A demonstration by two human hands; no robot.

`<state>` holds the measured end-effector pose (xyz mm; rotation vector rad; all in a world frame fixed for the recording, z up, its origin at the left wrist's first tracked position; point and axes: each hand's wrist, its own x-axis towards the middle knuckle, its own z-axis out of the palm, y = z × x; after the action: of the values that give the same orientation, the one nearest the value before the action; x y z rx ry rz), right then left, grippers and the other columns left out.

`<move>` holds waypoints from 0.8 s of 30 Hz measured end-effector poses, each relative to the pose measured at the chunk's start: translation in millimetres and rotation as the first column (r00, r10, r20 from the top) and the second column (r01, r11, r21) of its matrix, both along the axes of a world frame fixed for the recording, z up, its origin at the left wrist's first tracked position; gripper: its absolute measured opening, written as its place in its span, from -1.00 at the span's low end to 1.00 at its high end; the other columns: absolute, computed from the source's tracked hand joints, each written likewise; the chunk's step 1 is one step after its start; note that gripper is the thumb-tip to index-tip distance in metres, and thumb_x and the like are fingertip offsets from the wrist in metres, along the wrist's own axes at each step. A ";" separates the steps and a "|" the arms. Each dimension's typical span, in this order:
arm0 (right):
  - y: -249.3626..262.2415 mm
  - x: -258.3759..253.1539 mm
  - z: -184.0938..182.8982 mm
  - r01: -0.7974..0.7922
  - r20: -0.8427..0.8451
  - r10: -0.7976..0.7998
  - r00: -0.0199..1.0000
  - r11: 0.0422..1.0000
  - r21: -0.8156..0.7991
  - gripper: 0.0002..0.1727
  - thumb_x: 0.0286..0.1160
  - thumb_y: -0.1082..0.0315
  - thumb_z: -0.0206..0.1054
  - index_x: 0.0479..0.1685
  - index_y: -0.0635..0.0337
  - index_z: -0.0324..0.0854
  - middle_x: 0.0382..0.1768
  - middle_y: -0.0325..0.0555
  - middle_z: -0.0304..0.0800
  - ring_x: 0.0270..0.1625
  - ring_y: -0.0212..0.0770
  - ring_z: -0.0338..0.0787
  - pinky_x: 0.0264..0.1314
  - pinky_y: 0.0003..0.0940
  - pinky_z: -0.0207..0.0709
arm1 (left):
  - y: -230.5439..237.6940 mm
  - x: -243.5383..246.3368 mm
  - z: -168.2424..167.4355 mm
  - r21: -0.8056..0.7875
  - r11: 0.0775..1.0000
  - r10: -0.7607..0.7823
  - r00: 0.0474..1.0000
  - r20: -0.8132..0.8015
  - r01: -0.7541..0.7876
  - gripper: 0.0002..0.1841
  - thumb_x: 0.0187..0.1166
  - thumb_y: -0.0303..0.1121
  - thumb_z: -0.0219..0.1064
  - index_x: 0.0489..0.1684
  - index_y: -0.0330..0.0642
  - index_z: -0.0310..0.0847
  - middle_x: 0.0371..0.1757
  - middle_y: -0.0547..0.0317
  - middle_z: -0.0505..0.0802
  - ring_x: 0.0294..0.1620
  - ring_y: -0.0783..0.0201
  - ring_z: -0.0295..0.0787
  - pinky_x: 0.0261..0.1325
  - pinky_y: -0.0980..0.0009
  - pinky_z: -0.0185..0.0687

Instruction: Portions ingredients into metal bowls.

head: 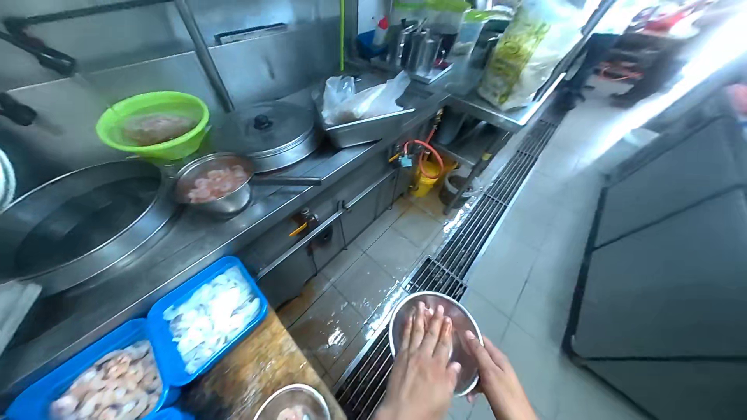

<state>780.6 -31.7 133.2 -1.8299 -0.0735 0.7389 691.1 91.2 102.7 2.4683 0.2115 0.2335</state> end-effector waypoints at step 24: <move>-28.4 200.5 102.1 -0.312 -0.029 0.810 0.585 0.192 -0.930 -0.56 0.86 0.09 0.01 0.05 0.28 0.67 -0.18 0.23 0.80 0.01 0.24 0.83 0.08 0.22 0.60 | -142.4 179.7 24.6 -0.938 0.334 0.072 0.990 0.119 0.089 -0.42 0.81 -0.47 -0.12 0.77 -0.64 -0.07 0.85 -0.47 -0.01 0.92 -0.13 -0.21 0.92 0.13 -0.39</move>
<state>981.2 -60.1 235.2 -3.0915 -1.0069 0.9022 870.8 -51.2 127.3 1.2266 0.1914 0.1917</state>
